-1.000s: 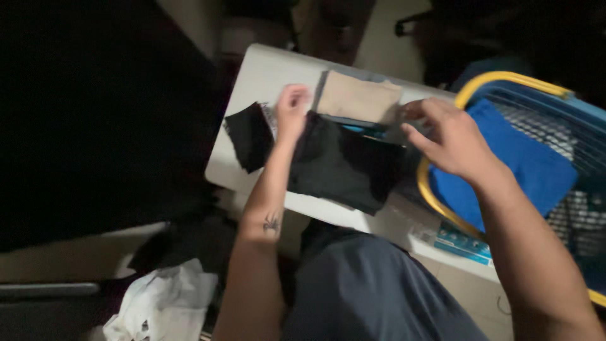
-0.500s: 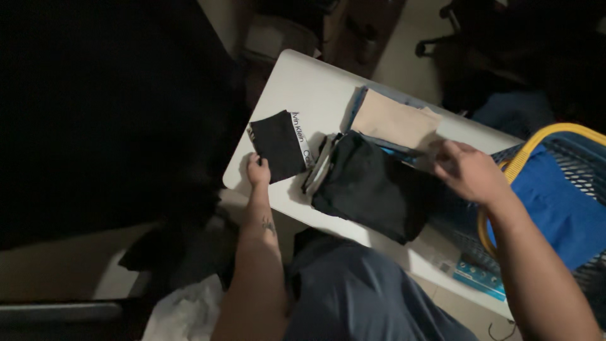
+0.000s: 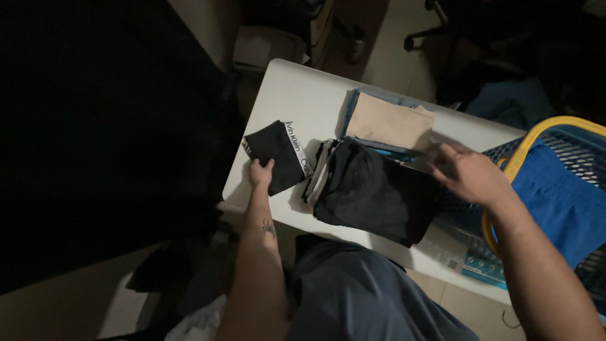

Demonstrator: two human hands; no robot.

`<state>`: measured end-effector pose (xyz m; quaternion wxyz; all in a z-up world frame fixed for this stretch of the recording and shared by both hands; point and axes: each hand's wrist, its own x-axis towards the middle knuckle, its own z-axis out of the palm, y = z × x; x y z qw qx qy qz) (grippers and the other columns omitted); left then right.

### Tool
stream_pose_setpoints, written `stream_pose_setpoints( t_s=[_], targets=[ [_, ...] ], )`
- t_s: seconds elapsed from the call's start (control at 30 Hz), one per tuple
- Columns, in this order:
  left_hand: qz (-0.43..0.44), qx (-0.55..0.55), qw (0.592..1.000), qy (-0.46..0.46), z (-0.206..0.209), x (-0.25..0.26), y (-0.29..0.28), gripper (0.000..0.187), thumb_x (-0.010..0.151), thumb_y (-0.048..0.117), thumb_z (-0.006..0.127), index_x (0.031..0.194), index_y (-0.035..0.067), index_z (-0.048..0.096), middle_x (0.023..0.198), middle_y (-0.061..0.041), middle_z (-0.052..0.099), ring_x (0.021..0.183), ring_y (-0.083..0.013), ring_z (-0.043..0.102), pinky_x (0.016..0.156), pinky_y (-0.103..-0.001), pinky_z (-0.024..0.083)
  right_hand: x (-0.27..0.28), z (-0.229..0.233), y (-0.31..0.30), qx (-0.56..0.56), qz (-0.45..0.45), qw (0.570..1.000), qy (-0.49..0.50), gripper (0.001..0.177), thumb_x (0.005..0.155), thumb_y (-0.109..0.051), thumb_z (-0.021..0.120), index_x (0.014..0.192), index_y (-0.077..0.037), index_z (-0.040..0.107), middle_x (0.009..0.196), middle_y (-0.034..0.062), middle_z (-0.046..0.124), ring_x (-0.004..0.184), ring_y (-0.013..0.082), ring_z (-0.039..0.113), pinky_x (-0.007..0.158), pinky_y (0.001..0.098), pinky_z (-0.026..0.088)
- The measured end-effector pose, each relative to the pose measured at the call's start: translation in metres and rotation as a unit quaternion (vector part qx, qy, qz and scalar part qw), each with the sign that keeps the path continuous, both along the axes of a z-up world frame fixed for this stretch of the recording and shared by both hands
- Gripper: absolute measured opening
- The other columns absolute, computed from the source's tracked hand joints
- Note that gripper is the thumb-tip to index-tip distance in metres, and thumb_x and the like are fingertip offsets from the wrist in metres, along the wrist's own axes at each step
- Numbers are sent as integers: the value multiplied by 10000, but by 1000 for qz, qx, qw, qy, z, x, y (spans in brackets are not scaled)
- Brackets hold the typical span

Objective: The person folds various articles of clothing, including shirts and shorts, on a white surface. They then place the folded items into a blue and yellow laundry basket.

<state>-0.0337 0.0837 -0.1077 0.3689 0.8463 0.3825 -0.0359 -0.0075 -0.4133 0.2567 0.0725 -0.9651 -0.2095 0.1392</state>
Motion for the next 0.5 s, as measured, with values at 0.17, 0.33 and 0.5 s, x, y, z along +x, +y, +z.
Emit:
stream_pose_setpoints(
  t_s=[0.17,0.33,0.5],
  targets=[
    [-34,-22,999,-32,7,10,2,646,945,488,706,1269,-68,651,1300,-301,653,1228,-421,633,1054,-448,490,1,-1,1,-8,-22,999,29,423,951,-392,598,1218,-65,587,1061,183,753,1002,394,720,916,471,567],
    [-139,-82,968,-191,70,15,-21,543,1017,442,707,1100,-86,616,1101,-295,650,1040,-437,621,905,-465,500,1,-3,0,-3,2,1000,3,521,911,-394,614,1293,-43,562,1047,238,725,975,420,706,879,487,559],
    [-306,-14,906,-293,200,21,-71,438,1004,355,702,842,-28,565,854,-216,610,826,-420,592,723,-487,470,-4,9,3,22,37,998,-53,453,902,-350,689,1242,-76,571,1179,205,679,1135,379,644,1000,450,528]
  ],
)
